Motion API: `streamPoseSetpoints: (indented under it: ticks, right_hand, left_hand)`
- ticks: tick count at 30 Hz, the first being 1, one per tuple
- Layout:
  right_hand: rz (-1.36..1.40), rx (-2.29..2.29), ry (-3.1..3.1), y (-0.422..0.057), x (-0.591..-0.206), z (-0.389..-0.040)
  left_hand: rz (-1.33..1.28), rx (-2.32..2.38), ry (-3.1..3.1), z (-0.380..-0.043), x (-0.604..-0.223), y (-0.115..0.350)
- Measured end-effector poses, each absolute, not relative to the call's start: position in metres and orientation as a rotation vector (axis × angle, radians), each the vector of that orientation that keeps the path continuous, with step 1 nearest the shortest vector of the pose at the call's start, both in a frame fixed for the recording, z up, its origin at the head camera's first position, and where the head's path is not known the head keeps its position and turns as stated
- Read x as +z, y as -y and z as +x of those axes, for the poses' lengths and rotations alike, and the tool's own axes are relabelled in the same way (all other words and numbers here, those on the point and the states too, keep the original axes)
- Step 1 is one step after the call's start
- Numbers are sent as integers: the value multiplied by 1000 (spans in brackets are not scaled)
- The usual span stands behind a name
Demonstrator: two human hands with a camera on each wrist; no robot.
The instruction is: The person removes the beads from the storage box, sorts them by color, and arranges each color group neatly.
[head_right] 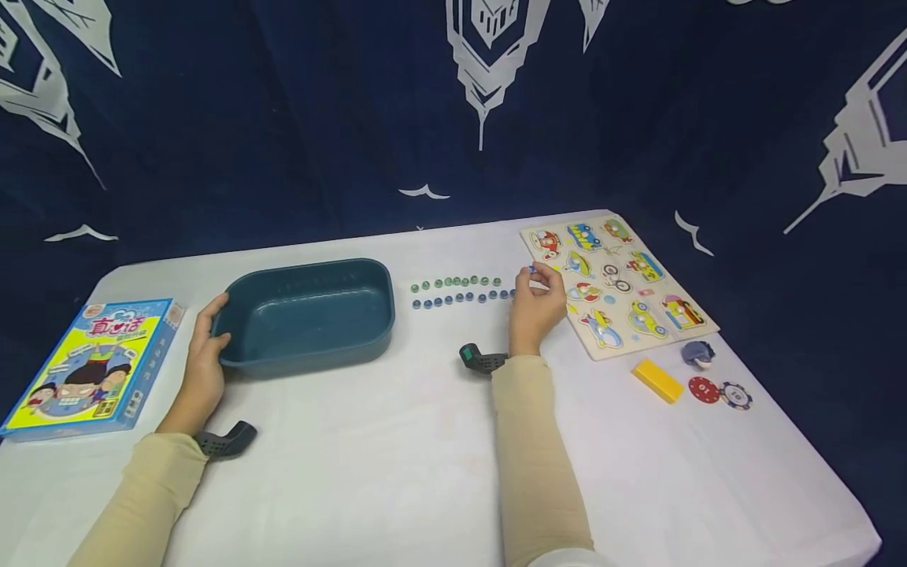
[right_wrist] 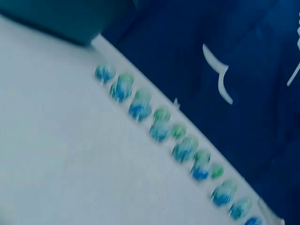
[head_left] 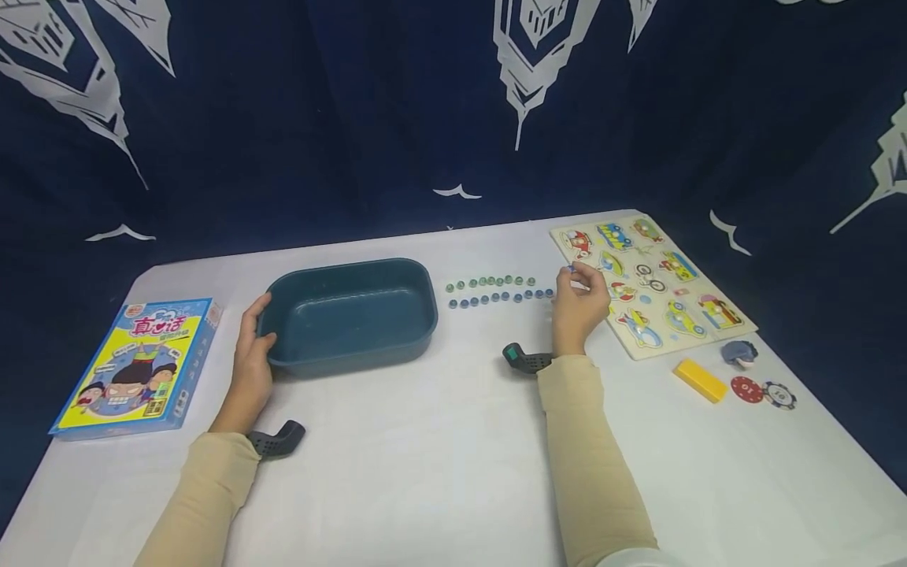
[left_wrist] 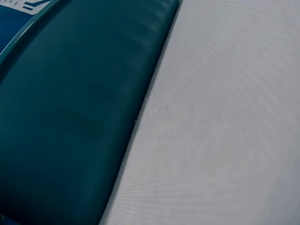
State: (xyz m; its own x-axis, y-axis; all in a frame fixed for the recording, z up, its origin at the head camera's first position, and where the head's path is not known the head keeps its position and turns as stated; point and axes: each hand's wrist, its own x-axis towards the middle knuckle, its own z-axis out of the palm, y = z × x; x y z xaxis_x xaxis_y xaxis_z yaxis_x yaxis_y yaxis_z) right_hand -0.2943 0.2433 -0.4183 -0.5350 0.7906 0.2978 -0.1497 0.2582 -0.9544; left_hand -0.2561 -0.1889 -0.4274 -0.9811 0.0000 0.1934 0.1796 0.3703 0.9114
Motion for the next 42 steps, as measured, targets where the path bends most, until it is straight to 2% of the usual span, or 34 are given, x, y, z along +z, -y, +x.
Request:
streamPoseSetpoints:
  ticks: [8, 22, 42]
  right_hand:
    - [-792, 1318, 1850, -252, -431, -295]
    - [-762, 1185, 2138, -257, -437, -291]
    - [-802, 1202, 2230, -259, -433, -292]
  left_hand:
    - [-167, -1672, 2455, -257, -426, 191]
    - [-160, -1677, 2462, -255, -426, 191]
    - [-153, -1695, 2458, -259, -428, 191]
